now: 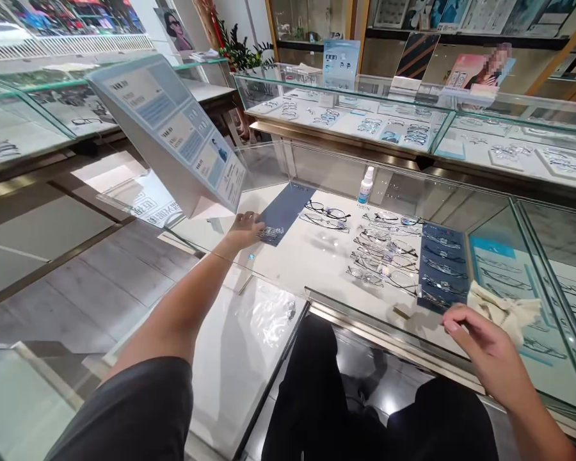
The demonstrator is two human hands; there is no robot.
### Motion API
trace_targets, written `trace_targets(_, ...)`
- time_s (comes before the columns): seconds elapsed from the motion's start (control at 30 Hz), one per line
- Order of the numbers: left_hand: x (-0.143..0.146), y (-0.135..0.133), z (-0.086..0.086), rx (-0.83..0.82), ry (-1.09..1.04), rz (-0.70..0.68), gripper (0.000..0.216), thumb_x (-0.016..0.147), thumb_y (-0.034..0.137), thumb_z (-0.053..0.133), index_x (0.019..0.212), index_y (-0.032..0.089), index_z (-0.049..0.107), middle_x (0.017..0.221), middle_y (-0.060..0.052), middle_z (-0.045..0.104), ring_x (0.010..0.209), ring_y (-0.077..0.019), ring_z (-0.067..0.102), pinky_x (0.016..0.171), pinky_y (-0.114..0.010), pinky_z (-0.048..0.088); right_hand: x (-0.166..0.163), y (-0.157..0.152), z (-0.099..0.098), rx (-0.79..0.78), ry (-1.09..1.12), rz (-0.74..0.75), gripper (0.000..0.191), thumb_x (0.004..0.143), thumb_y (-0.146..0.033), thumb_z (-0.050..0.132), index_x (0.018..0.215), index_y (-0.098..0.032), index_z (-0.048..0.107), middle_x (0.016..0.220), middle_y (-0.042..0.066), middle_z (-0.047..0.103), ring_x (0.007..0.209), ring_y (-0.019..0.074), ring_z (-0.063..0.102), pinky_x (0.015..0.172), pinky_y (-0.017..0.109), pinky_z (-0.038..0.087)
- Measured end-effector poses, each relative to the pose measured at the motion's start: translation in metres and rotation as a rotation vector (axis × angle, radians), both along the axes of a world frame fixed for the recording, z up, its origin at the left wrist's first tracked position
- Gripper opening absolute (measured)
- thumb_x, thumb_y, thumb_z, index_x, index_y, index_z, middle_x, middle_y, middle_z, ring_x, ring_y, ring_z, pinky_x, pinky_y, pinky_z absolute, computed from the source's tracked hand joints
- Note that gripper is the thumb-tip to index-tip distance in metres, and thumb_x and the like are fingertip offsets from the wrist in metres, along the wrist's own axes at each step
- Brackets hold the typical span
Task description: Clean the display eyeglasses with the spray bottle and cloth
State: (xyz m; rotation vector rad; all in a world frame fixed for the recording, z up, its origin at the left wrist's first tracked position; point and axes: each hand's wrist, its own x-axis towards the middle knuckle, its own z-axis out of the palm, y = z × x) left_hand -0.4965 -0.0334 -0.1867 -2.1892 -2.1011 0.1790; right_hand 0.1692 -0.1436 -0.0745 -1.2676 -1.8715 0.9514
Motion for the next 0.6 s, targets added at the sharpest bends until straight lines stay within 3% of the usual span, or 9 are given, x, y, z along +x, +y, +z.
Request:
trace_targets(0.17, -0.015, 0.021, -0.018, -0.053, -0.011, -0.045, 0.038, 0.088, 0.017, 0.065, 0.125, 0.019, 0.073, 0.154, -0.014, 0.059, 0.148, -0.0369, 0.035, 0.122, -0.053, 0.030, 0.001, -0.003, 0.007, 0.010, -0.012, -0.041, 0.026, 0.101, -0.052, 0.071, 0.086, -0.031, 0.075, 0.084, 0.008, 0.069, 0.079, 0.0267, 0.065, 0.065, 0.036, 0.056)
trace_targets(0.43, -0.018, 0.034, -0.031, -0.111, -0.003, -0.059, 0.049, 0.072, 0.026, 0.072, 0.121, 0.024, 0.077, 0.154, -0.017, 0.057, 0.145, -0.0423, 0.038, 0.119, -0.059, 0.030, -0.001, -0.005, 0.015, 0.000, -0.022, -0.067, 0.027, 0.101, -0.051, 0.073, 0.086, -0.028, 0.076, 0.086, 0.005, 0.071, 0.079, 0.0216, 0.068, 0.067, 0.027, 0.057)
trace_targets(0.6, -0.024, 0.046, -0.031, -0.091, -0.103, -0.081, 0.030, 0.077, 0.023, 0.069, 0.104, 0.025, 0.082, 0.142, -0.014, 0.066, 0.137, -0.0396, 0.045, 0.115, -0.059, 0.033, 0.004, -0.006, 0.011, -0.026, -0.028, -0.097, 0.027, 0.099, -0.053, 0.075, 0.087, -0.028, 0.077, 0.090, 0.007, 0.073, 0.083, 0.0232, 0.069, 0.068, 0.028, 0.059)
